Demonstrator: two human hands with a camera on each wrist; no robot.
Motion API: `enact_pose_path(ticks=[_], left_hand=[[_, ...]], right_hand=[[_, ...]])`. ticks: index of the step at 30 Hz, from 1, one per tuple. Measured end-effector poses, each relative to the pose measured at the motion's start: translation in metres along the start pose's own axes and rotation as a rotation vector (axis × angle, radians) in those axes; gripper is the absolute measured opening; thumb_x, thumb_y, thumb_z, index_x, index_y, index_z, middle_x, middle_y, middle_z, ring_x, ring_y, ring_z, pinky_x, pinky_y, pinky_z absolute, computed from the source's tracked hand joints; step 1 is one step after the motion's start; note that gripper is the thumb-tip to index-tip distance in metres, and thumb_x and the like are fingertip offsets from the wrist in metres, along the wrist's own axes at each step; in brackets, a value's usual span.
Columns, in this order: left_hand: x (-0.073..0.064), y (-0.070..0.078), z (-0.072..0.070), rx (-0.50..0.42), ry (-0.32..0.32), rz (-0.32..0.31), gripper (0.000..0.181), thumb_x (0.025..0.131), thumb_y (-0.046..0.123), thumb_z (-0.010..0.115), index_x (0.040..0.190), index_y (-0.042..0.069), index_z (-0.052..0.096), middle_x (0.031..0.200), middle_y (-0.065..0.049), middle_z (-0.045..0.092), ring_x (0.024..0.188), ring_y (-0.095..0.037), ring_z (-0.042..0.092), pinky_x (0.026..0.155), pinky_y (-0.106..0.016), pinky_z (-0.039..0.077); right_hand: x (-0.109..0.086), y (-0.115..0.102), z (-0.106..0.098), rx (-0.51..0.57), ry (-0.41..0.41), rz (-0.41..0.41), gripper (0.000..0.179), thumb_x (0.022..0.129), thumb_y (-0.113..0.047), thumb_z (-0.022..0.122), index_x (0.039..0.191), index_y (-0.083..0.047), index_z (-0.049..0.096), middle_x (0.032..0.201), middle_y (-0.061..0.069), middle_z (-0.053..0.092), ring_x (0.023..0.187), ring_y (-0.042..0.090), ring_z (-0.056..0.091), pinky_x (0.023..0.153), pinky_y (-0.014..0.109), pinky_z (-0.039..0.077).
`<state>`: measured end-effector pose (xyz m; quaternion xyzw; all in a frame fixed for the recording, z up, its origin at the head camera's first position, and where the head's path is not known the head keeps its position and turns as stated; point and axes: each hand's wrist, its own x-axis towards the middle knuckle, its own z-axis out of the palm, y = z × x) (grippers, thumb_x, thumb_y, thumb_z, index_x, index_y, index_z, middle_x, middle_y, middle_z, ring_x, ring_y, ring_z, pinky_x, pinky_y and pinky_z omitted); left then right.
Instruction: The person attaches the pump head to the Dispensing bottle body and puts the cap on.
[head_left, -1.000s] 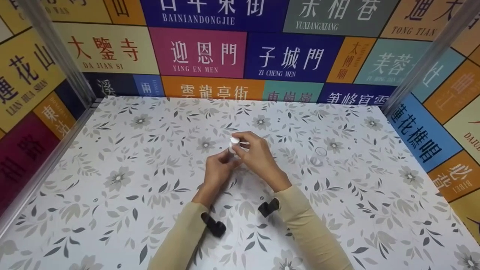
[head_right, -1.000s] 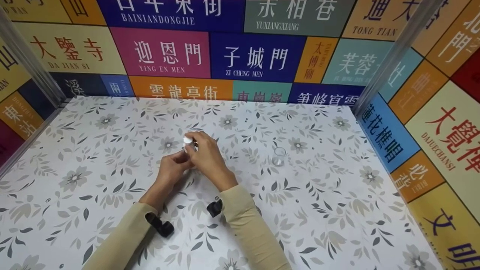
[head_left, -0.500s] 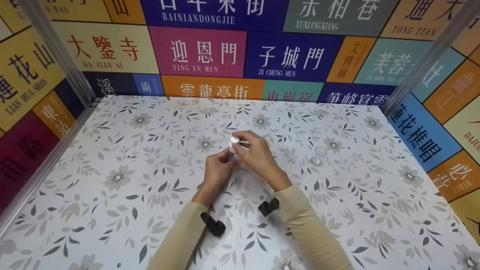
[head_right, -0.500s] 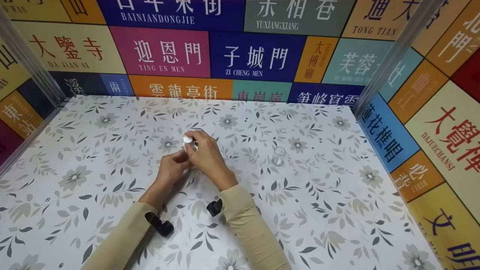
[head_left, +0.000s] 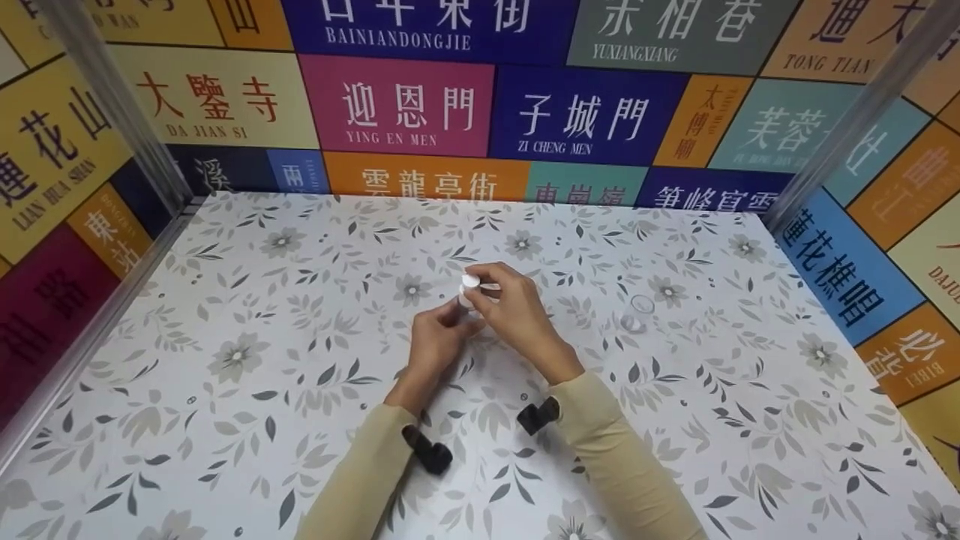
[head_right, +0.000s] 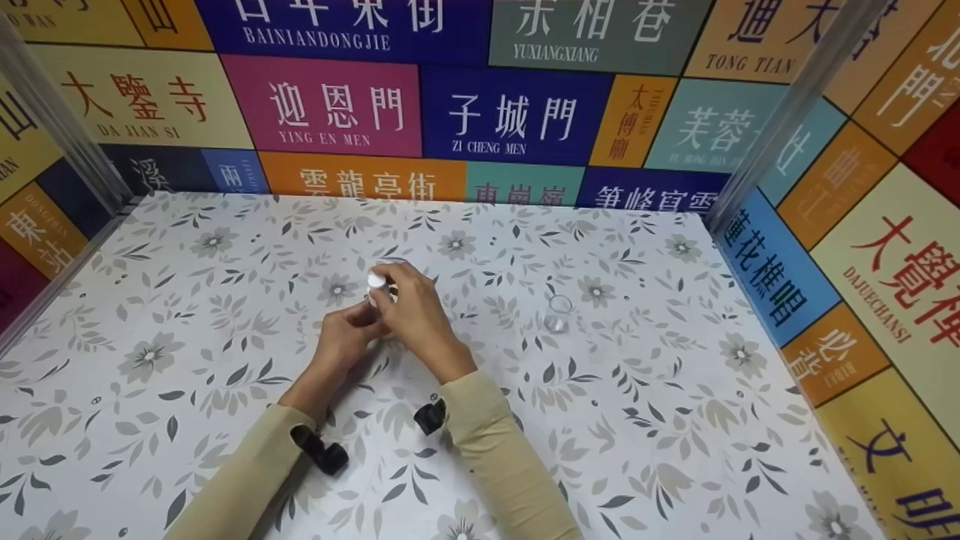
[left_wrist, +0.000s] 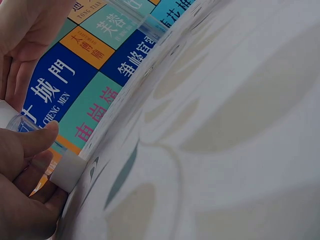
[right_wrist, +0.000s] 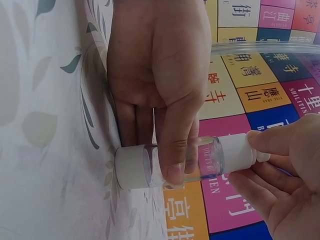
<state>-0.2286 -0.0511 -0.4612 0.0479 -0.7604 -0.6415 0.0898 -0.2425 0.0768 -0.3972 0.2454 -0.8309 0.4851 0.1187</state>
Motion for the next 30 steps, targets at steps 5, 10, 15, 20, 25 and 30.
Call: enact_pose_path(ticks=[5, 10, 15, 20, 25, 30], left_hand=[[0.0001, -0.0001, 0.0001, -0.013, 0.002, -0.010, 0.044, 0.079, 0.005, 0.081, 0.122, 0.003, 0.069, 0.126, -0.017, 0.067, 0.123, -0.028, 0.064, 0.106, -0.039, 0.051], [0.0000, -0.0006, 0.0006, -0.014, 0.004, -0.004, 0.047, 0.079, 0.001, 0.079, 0.124, 0.000, 0.067, 0.129, -0.020, 0.063, 0.127, -0.030, 0.059, 0.109, -0.040, 0.048], [0.0005, -0.0008, 0.0012, -0.017, -0.002, -0.002, 0.047, 0.079, 0.000, 0.078, 0.125, 0.000, 0.066, 0.130, -0.020, 0.063, 0.128, -0.030, 0.059, 0.110, -0.040, 0.047], [0.0006, -0.0008, 0.0010, 0.008, -0.003, -0.004, 0.046, 0.080, 0.003, 0.078, 0.124, 0.002, 0.067, 0.126, -0.019, 0.067, 0.123, -0.029, 0.064, 0.106, -0.040, 0.051], [-0.0002, 0.0004, 0.0000, 0.023, -0.005, 0.000, 0.044, 0.080, 0.008, 0.081, 0.122, 0.006, 0.070, 0.120, -0.016, 0.071, 0.109, -0.024, 0.069, 0.097, -0.038, 0.056], [-0.0001, 0.0004, 0.0001, 0.014, -0.005, -0.004, 0.045, 0.079, 0.009, 0.082, 0.122, 0.006, 0.070, 0.122, -0.016, 0.070, 0.111, -0.023, 0.069, 0.098, -0.037, 0.055]], right_hand=[[0.0003, -0.0001, -0.0005, 0.008, -0.005, 0.019, 0.035, 0.090, -0.003, 0.071, 0.123, 0.004, 0.064, 0.115, 0.021, 0.069, 0.111, 0.032, 0.068, 0.093, 0.041, 0.059], [0.0004, -0.0008, -0.0013, -0.004, -0.011, 0.035, 0.041, 0.090, -0.008, 0.071, 0.129, 0.001, 0.061, 0.121, 0.018, 0.068, 0.115, 0.030, 0.066, 0.096, 0.036, 0.058], [-0.0003, -0.0016, -0.0024, 0.016, -0.019, 0.028, 0.042, 0.090, -0.006, 0.070, 0.130, 0.001, 0.061, 0.126, 0.019, 0.066, 0.117, 0.030, 0.065, 0.097, 0.037, 0.057], [-0.0006, -0.0012, -0.0040, 0.016, -0.041, 0.028, 0.041, 0.091, -0.002, 0.069, 0.131, 0.001, 0.060, 0.123, 0.019, 0.068, 0.115, 0.030, 0.066, 0.097, 0.037, 0.057], [-0.0001, 0.0007, -0.0044, -0.004, -0.048, 0.027, 0.039, 0.091, -0.003, 0.070, 0.129, 0.000, 0.062, 0.120, 0.018, 0.070, 0.113, 0.028, 0.068, 0.095, 0.033, 0.058], [0.0002, 0.0010, -0.0042, -0.003, -0.036, 0.019, 0.038, 0.089, -0.003, 0.072, 0.127, 0.001, 0.064, 0.119, 0.019, 0.070, 0.112, 0.029, 0.068, 0.094, 0.035, 0.059]])
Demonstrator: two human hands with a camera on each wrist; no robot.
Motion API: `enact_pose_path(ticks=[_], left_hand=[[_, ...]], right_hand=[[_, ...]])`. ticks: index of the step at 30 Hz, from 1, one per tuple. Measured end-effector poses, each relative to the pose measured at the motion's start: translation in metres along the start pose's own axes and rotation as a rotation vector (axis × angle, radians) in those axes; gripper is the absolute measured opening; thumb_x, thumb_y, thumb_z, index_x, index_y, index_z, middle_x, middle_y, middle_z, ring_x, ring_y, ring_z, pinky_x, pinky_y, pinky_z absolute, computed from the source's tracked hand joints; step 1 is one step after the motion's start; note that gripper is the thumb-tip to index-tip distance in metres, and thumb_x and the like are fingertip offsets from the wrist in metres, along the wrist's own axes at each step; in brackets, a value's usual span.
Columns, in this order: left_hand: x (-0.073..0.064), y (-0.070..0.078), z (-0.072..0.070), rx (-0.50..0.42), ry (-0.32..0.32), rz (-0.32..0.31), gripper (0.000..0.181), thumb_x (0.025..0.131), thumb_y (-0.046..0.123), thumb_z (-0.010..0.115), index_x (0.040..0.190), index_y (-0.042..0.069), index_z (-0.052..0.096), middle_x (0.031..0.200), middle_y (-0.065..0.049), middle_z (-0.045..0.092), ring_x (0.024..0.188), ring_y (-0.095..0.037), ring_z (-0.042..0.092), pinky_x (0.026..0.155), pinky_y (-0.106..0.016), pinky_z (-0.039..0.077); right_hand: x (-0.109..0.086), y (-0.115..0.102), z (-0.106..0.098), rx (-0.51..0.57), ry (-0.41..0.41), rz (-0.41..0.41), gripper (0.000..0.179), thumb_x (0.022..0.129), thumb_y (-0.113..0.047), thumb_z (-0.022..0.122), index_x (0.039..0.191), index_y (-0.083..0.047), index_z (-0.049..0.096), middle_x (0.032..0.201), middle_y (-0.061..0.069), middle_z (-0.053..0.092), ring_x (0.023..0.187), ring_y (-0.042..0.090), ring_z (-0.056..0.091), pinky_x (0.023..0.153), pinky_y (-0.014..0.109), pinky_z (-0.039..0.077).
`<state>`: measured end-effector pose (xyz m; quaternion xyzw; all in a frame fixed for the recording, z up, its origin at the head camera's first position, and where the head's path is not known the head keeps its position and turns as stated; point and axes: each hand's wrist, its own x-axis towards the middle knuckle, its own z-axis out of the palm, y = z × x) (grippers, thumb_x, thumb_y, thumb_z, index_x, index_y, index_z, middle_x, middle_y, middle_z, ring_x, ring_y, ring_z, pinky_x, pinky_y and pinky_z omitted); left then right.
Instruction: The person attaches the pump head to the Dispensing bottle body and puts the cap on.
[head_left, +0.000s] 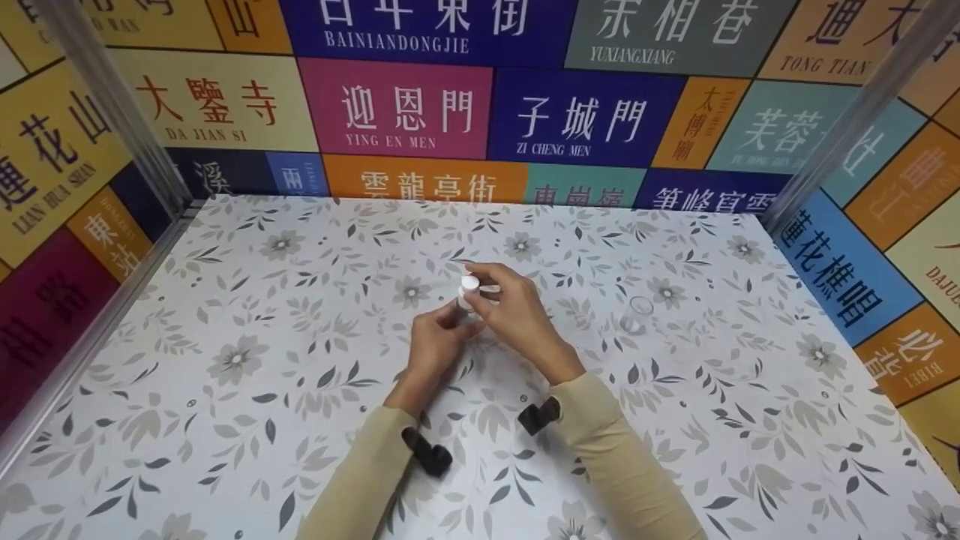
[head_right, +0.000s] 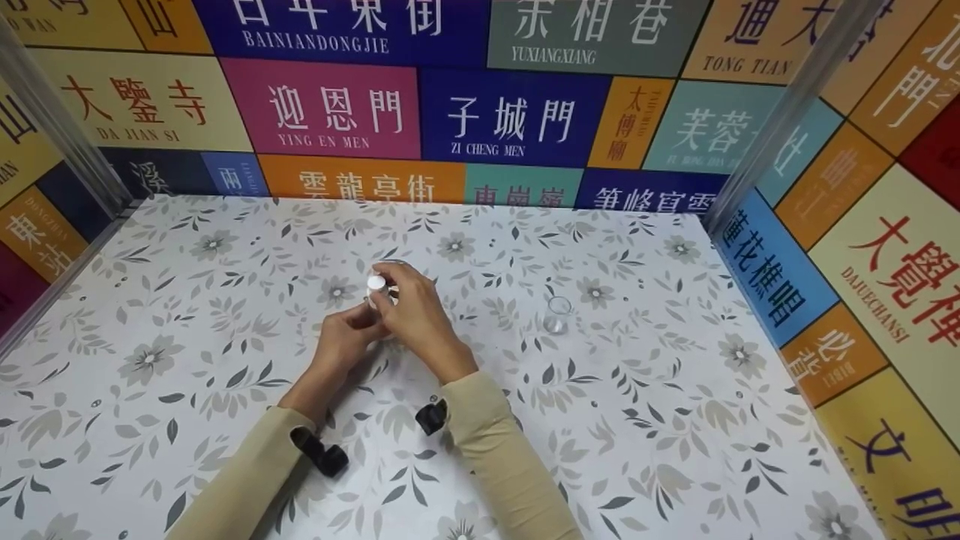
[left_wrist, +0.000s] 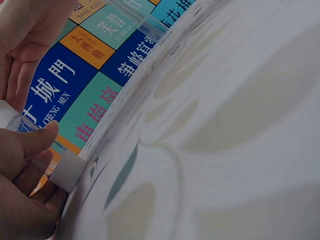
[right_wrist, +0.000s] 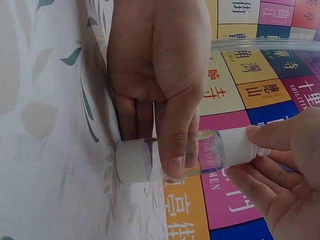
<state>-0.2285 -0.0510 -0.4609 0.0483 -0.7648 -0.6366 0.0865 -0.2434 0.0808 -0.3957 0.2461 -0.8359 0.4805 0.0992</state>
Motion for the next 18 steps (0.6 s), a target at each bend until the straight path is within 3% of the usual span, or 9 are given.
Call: enact_pose_path(ticks=[7, 18], left_hand=[[-0.0002, -0.0006, -0.0002, -0.012, -0.002, -0.001, 0.047, 0.079, 0.007, 0.080, 0.125, 0.003, 0.067, 0.128, -0.018, 0.066, 0.125, -0.028, 0.062, 0.107, -0.039, 0.050], [-0.0002, -0.0002, 0.0003, -0.041, -0.007, -0.015, 0.045, 0.079, 0.004, 0.080, 0.122, 0.003, 0.069, 0.126, -0.017, 0.067, 0.124, -0.029, 0.063, 0.106, -0.039, 0.051]], right_hand=[[-0.0004, -0.0009, 0.0006, 0.032, 0.011, -0.008, 0.037, 0.090, -0.005, 0.071, 0.125, 0.003, 0.063, 0.120, 0.020, 0.068, 0.114, 0.033, 0.067, 0.095, 0.044, 0.058], [-0.0012, 0.0000, 0.0009, 0.001, -0.007, -0.029, 0.032, 0.090, 0.000, 0.069, 0.122, 0.003, 0.066, 0.119, 0.019, 0.068, 0.113, 0.031, 0.067, 0.095, 0.035, 0.058]])
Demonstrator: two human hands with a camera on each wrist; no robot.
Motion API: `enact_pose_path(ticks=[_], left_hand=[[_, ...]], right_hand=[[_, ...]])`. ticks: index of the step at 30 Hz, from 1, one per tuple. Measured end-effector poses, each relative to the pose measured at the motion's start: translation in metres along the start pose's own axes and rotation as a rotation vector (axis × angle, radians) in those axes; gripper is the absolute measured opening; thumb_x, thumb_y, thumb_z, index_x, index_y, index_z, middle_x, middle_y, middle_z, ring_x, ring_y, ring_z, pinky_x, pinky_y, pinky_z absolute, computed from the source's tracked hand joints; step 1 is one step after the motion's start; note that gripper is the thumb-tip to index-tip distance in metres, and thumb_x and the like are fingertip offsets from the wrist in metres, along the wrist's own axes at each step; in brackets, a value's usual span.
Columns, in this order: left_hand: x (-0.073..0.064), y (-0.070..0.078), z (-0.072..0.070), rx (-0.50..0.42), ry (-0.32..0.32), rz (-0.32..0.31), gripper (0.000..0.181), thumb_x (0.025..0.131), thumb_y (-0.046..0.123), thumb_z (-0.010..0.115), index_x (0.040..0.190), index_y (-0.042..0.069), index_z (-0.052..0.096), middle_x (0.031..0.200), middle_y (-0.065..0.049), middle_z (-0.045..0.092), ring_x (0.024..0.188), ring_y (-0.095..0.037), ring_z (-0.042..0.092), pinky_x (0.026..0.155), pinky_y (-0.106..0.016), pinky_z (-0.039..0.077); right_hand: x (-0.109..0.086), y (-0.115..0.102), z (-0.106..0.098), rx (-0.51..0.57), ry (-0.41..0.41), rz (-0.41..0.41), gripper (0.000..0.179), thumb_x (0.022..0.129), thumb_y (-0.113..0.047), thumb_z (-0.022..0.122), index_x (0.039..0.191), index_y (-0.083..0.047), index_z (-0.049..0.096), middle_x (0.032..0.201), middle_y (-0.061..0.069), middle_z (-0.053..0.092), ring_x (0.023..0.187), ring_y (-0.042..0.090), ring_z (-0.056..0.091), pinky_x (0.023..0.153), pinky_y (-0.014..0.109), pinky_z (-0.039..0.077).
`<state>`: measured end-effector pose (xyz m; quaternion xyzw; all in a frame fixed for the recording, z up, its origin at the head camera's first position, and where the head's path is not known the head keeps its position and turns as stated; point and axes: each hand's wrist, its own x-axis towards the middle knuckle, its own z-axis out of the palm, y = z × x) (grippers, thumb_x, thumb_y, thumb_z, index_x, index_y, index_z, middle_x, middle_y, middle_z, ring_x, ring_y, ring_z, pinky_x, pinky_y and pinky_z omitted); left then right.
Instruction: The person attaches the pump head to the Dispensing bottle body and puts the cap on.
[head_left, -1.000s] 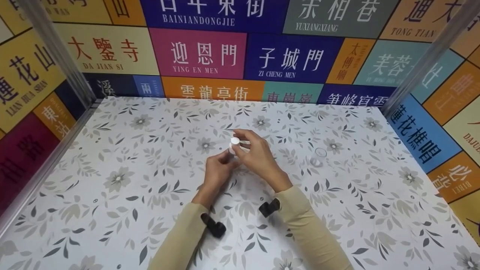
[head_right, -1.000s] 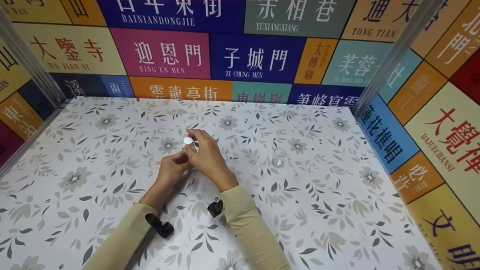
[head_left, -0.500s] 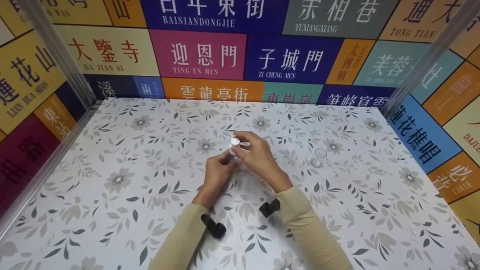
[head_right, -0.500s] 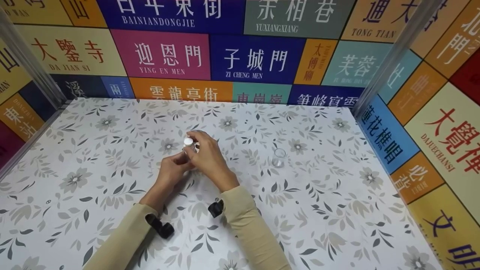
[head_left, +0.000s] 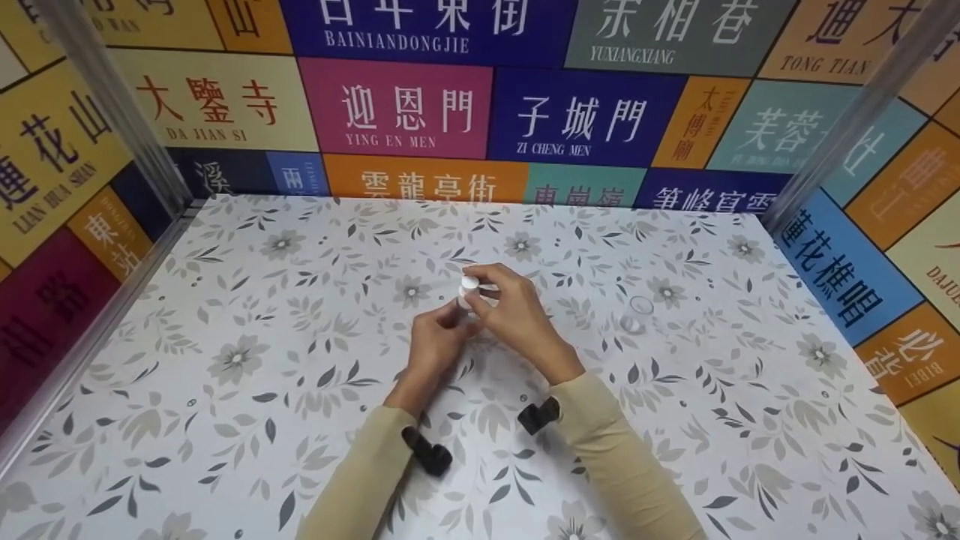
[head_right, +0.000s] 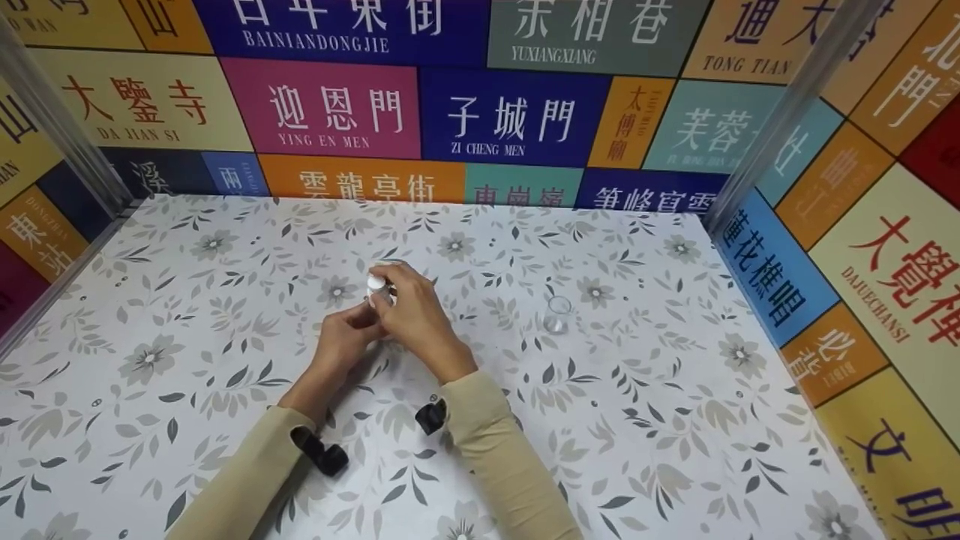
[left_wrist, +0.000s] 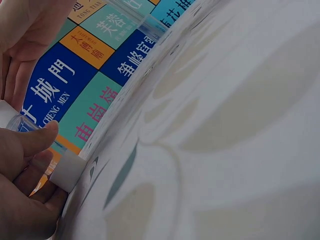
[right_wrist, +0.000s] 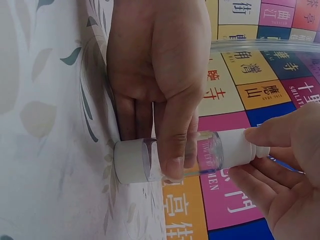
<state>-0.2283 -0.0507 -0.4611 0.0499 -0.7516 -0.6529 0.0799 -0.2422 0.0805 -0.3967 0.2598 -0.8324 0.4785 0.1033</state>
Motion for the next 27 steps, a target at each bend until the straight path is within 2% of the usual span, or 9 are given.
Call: enact_pose_path(ticks=[11, 21, 27], left_hand=[[-0.0008, 0.0014, 0.0002, -0.007, -0.003, 0.006, 0.045, 0.079, 0.005, 0.081, 0.122, 0.004, 0.069, 0.126, -0.019, 0.067, 0.124, -0.030, 0.063, 0.106, -0.040, 0.051], [-0.0010, 0.0024, -0.0004, 0.026, 0.009, -0.005, 0.045, 0.079, 0.005, 0.081, 0.122, 0.004, 0.069, 0.125, -0.019, 0.067, 0.123, -0.031, 0.064, 0.105, -0.040, 0.051], [-0.0011, 0.0015, -0.0007, 0.024, 0.005, 0.010, 0.043, 0.079, 0.006, 0.081, 0.121, 0.004, 0.070, 0.123, -0.018, 0.068, 0.121, -0.029, 0.065, 0.103, -0.039, 0.053]], right_hand=[[0.0004, -0.0002, 0.0005, -0.021, 0.008, 0.002, 0.032, 0.090, -0.001, 0.070, 0.121, 0.004, 0.065, 0.117, 0.019, 0.068, 0.113, 0.030, 0.067, 0.094, 0.036, 0.059], [0.0005, -0.0004, 0.0026, 0.008, 0.027, -0.007, 0.030, 0.090, 0.001, 0.068, 0.119, 0.005, 0.066, 0.116, 0.020, 0.068, 0.111, 0.033, 0.067, 0.094, 0.042, 0.059], [-0.0004, -0.0010, 0.0030, -0.007, 0.029, -0.017, 0.029, 0.090, 0.000, 0.070, 0.118, 0.004, 0.066, 0.115, 0.019, 0.069, 0.109, 0.031, 0.068, 0.092, 0.036, 0.059]])
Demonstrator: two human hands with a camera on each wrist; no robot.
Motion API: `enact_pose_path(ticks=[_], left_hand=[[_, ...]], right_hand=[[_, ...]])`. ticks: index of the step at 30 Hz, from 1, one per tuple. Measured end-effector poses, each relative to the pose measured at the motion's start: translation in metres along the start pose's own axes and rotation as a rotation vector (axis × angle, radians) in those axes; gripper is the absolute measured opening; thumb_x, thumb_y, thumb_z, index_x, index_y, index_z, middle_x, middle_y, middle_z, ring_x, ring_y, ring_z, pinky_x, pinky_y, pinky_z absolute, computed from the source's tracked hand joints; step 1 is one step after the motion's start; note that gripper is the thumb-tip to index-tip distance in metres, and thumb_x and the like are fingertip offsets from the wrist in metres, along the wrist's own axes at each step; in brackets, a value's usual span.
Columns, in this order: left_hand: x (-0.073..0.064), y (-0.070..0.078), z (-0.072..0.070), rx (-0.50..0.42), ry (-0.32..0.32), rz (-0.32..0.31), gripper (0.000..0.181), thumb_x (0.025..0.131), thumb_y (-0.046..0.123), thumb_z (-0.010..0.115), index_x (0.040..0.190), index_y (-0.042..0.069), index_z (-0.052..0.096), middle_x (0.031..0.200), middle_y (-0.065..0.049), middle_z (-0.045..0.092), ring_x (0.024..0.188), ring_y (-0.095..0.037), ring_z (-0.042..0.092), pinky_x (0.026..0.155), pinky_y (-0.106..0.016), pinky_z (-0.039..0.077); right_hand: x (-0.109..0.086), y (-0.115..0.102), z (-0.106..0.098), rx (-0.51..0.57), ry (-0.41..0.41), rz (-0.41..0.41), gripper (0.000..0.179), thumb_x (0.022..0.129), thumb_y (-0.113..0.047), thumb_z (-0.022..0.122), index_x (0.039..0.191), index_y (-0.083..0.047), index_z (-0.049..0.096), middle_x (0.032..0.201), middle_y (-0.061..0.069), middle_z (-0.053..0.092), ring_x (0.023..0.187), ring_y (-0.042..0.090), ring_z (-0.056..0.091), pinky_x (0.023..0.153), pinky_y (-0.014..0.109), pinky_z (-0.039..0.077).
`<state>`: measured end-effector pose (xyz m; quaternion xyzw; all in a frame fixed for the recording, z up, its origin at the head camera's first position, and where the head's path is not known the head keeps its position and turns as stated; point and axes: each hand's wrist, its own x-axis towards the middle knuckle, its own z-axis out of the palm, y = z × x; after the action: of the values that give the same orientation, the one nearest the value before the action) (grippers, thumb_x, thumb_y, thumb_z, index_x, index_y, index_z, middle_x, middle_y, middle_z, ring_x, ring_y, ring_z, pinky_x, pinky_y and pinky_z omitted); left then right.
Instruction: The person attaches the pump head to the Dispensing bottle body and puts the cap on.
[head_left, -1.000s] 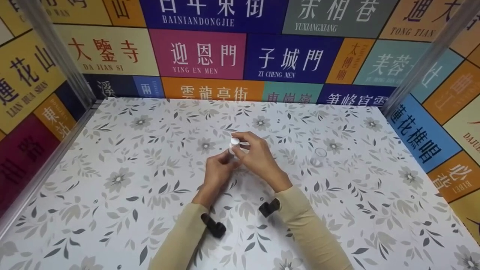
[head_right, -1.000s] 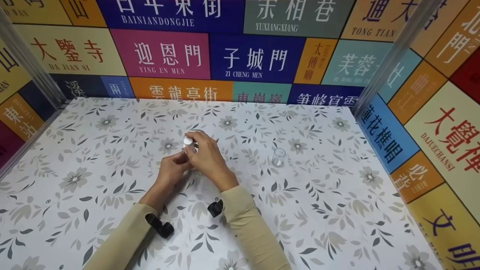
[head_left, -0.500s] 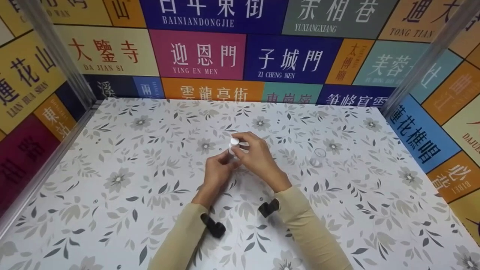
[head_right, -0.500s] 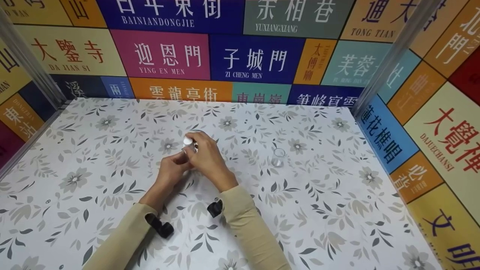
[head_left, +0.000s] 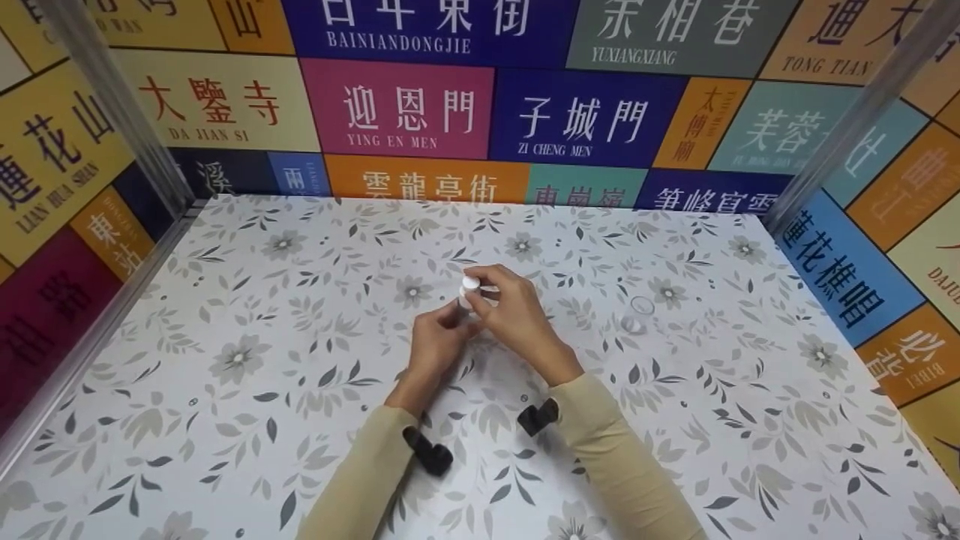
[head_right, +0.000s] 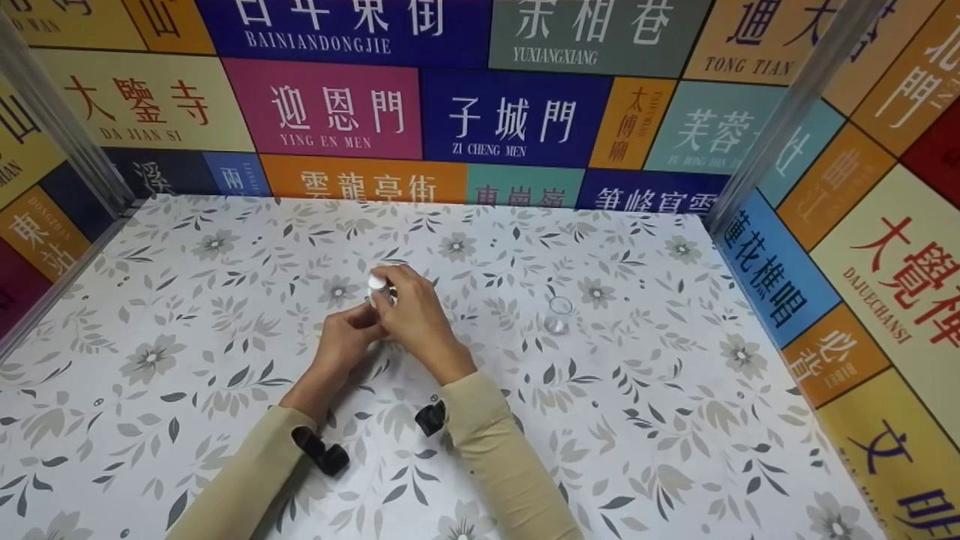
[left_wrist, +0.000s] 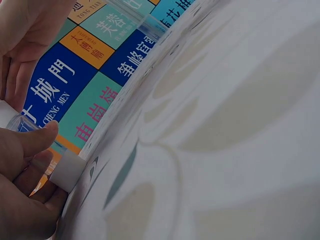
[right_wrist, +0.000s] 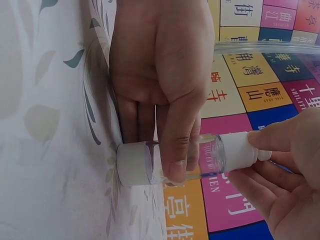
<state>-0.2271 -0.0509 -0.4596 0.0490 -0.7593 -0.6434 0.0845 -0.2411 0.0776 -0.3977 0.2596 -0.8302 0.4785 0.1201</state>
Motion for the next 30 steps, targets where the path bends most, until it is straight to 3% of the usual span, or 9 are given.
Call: enact_pose_path(ticks=[3, 12, 23, 30], left_hand=[[0.0004, -0.0009, 0.0004, -0.006, 0.000, 0.010, 0.043, 0.079, 0.006, 0.081, 0.121, 0.004, 0.070, 0.123, -0.018, 0.069, 0.119, -0.029, 0.066, 0.101, -0.038, 0.054], [0.0004, -0.0006, 0.0005, 0.017, 0.007, 0.020, 0.046, 0.078, 0.007, 0.082, 0.122, 0.003, 0.069, 0.124, -0.019, 0.068, 0.121, -0.029, 0.065, 0.102, -0.040, 0.054], [0.0021, 0.0004, 0.0014, 0.009, 0.009, 0.005, 0.042, 0.078, 0.008, 0.082, 0.118, 0.006, 0.072, 0.120, -0.017, 0.070, 0.114, -0.027, 0.069, 0.098, -0.037, 0.056], [0.0008, 0.0004, 0.0011, 0.003, 0.000, -0.014, 0.044, 0.079, 0.008, 0.082, 0.121, 0.006, 0.070, 0.126, -0.018, 0.067, 0.123, -0.029, 0.064, 0.103, -0.038, 0.053]], right_hand=[[0.0001, -0.0008, -0.0006, -0.012, -0.006, 0.014, 0.030, 0.090, -0.001, 0.070, 0.119, 0.005, 0.066, 0.116, 0.018, 0.070, 0.110, 0.030, 0.068, 0.092, 0.034, 0.059], [0.0006, -0.0033, -0.0019, -0.025, -0.004, 0.054, 0.030, 0.091, -0.002, 0.069, 0.120, 0.003, 0.066, 0.118, 0.019, 0.069, 0.111, 0.032, 0.068, 0.094, 0.044, 0.058], [0.0013, -0.0059, -0.0026, -0.047, 0.003, 0.054, 0.028, 0.090, -0.002, 0.070, 0.118, 0.003, 0.068, 0.113, 0.016, 0.070, 0.109, 0.028, 0.069, 0.091, 0.028, 0.059], [0.0013, -0.0075, -0.0025, -0.049, 0.005, 0.078, 0.030, 0.090, -0.003, 0.071, 0.119, 0.003, 0.067, 0.115, 0.018, 0.070, 0.108, 0.031, 0.069, 0.093, 0.040, 0.059]])
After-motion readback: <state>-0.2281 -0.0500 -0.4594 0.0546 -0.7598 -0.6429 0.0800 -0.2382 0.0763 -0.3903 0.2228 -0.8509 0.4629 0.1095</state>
